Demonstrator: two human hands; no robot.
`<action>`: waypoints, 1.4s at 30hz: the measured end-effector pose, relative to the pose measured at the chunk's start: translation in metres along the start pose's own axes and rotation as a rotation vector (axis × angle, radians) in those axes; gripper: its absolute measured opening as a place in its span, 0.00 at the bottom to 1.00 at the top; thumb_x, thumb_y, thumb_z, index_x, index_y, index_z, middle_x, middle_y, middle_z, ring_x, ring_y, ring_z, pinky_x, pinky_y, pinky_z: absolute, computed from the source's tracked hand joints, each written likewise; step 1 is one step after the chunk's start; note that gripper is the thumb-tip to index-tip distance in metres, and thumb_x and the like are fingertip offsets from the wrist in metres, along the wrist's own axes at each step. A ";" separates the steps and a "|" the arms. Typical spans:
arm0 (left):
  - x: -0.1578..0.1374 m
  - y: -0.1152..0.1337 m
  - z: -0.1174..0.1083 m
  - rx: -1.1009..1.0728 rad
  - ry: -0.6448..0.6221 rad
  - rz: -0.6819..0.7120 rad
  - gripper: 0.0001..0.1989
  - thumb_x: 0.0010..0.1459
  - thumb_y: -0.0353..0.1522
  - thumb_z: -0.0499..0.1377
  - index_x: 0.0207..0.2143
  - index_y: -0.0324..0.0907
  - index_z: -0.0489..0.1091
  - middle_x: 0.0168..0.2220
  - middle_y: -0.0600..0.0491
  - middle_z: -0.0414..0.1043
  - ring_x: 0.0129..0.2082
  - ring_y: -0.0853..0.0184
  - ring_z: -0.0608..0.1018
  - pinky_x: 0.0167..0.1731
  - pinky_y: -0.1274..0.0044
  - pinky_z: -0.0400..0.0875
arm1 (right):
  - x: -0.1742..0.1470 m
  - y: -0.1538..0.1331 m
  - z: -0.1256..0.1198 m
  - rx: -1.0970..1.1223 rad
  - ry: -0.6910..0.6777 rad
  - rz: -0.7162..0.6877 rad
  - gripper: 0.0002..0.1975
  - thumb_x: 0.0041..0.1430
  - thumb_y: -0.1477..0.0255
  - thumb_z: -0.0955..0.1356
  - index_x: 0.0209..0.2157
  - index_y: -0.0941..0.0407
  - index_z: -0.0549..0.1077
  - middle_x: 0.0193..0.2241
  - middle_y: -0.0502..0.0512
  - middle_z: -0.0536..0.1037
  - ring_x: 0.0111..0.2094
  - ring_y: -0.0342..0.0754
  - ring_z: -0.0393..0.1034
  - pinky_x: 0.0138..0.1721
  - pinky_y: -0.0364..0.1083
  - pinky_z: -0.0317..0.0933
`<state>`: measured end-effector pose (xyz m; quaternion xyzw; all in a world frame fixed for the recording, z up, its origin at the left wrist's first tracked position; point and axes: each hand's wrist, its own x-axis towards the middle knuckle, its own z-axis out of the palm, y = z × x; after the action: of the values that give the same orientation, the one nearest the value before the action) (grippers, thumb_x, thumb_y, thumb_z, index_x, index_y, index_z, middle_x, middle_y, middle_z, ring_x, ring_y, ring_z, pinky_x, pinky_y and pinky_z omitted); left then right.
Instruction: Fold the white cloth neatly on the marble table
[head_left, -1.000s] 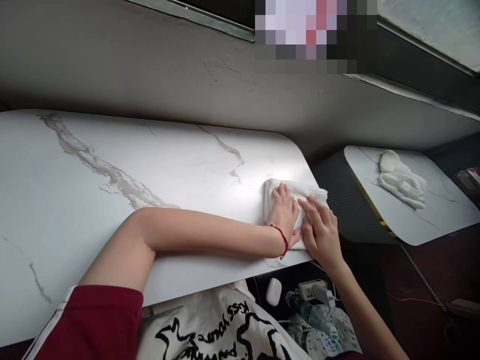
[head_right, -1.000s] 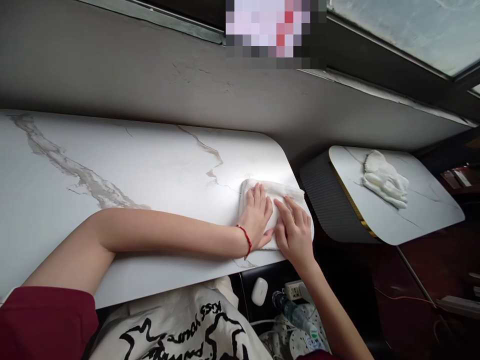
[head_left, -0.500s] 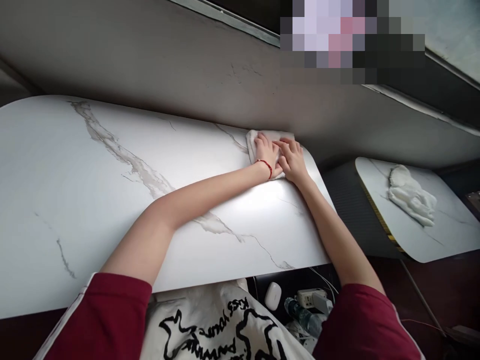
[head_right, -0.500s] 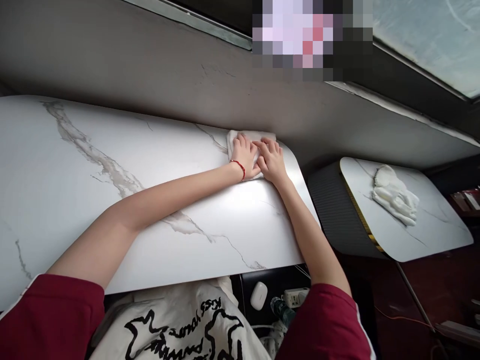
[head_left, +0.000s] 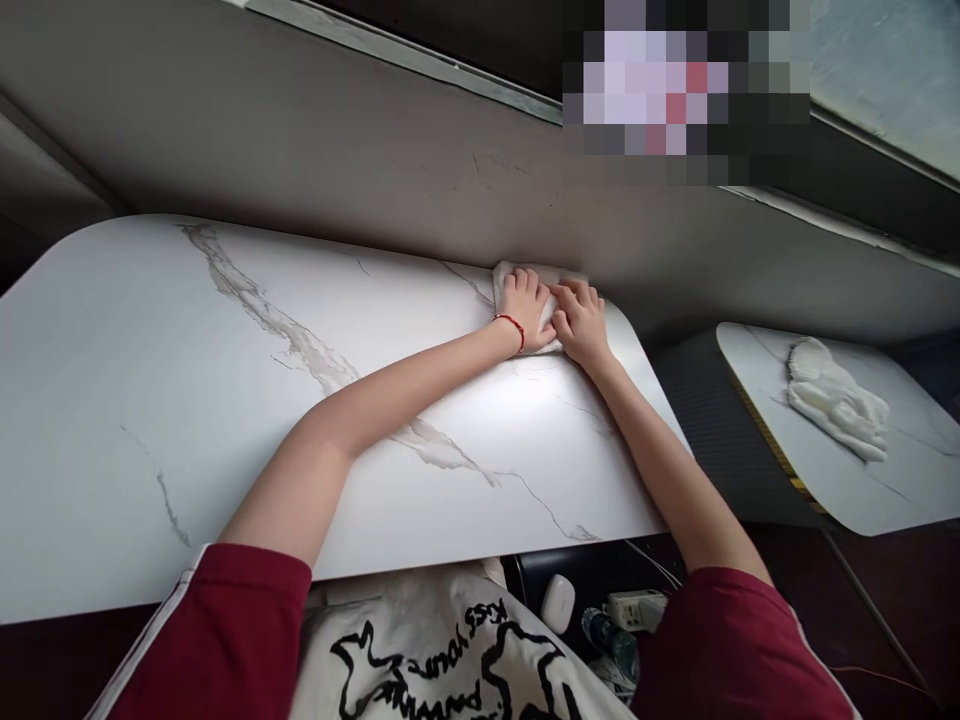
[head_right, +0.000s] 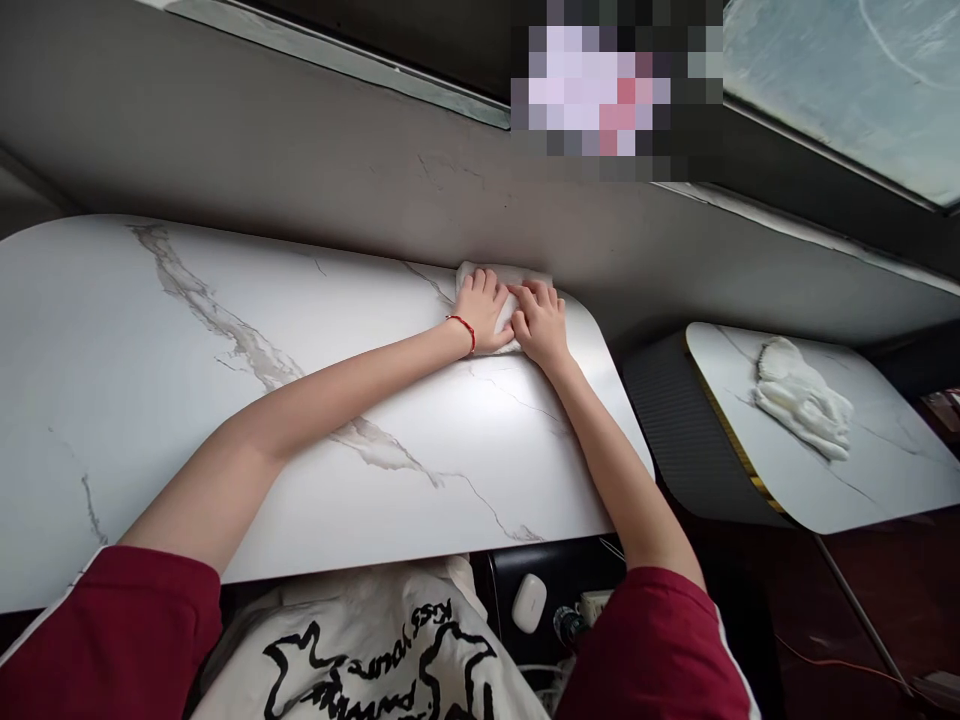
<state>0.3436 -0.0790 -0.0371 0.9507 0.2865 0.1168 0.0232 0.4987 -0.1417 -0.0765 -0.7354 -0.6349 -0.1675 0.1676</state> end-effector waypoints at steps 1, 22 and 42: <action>-0.005 0.000 0.000 -0.002 -0.002 0.019 0.35 0.62 0.42 0.53 0.63 0.26 0.61 0.66 0.30 0.58 0.64 0.41 0.62 0.60 0.57 0.57 | -0.006 -0.004 -0.004 -0.007 -0.012 0.003 0.25 0.61 0.70 0.56 0.57 0.55 0.70 0.54 0.66 0.71 0.52 0.62 0.64 0.51 0.59 0.60; -0.169 0.034 -0.048 0.215 -0.227 0.309 0.45 0.58 0.49 0.55 0.66 0.23 0.58 0.68 0.28 0.57 0.68 0.39 0.61 0.61 0.60 0.62 | -0.135 -0.147 -0.113 -0.302 -0.280 -0.188 0.21 0.61 0.72 0.59 0.50 0.66 0.71 0.42 0.74 0.73 0.42 0.65 0.66 0.40 0.59 0.64; -0.075 -0.149 -0.025 0.038 0.095 -0.050 0.31 0.60 0.42 0.52 0.60 0.32 0.65 0.62 0.33 0.63 0.62 0.41 0.65 0.58 0.56 0.57 | 0.085 -0.145 0.042 0.122 0.037 -0.229 0.22 0.70 0.58 0.54 0.46 0.56 0.71 0.46 0.66 0.70 0.49 0.61 0.63 0.51 0.59 0.60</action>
<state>0.1968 0.0042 -0.0449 0.9369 0.3129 0.1559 -0.0059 0.3688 -0.0278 -0.0702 -0.6433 -0.7205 -0.1602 0.2033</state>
